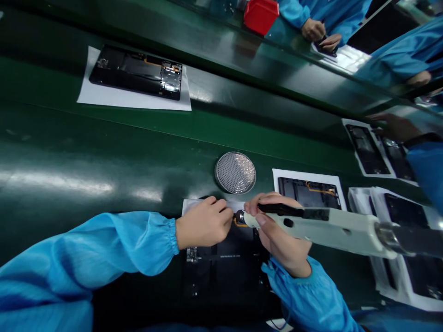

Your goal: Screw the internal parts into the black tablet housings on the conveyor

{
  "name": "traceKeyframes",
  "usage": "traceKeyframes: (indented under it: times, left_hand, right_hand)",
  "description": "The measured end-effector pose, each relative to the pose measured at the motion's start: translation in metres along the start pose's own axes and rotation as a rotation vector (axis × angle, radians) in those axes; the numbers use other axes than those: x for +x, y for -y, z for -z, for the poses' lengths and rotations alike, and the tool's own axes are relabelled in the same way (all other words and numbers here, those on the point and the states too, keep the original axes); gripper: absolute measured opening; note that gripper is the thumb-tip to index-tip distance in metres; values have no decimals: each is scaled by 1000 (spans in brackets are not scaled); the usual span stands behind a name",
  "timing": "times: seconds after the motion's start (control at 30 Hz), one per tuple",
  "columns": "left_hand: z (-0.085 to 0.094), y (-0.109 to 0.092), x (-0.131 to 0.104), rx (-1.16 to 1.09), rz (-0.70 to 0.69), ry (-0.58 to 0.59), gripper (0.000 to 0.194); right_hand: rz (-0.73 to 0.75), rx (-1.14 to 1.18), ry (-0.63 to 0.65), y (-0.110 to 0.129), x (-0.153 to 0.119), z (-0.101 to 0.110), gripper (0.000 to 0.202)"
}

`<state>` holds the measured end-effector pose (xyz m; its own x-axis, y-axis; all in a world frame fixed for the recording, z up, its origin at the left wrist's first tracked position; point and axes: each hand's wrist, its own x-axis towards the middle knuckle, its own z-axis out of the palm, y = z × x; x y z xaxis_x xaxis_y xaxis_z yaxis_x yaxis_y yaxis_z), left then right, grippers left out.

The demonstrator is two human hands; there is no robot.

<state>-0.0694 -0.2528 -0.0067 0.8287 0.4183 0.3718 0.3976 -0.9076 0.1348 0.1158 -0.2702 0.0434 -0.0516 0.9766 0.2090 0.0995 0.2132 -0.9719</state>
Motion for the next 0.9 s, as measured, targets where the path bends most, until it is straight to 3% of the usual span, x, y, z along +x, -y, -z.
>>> traceKeyframes:
  times: [0.23, 0.77, 0.9]
  left_hand:
    - [5, -1, 0, -15, 0, -26, 25]
    - [8, -10, -3, -65, 80, -15, 28]
    - [11, -15, -5, -62, 95, 16, 27]
  right_hand:
    - [-9, 9, -37, -4, -1, -1, 18]
    - [14, 45, 56, 4, 0, 1, 25]
    - [114, 74, -86, 16, 23, 3, 28]
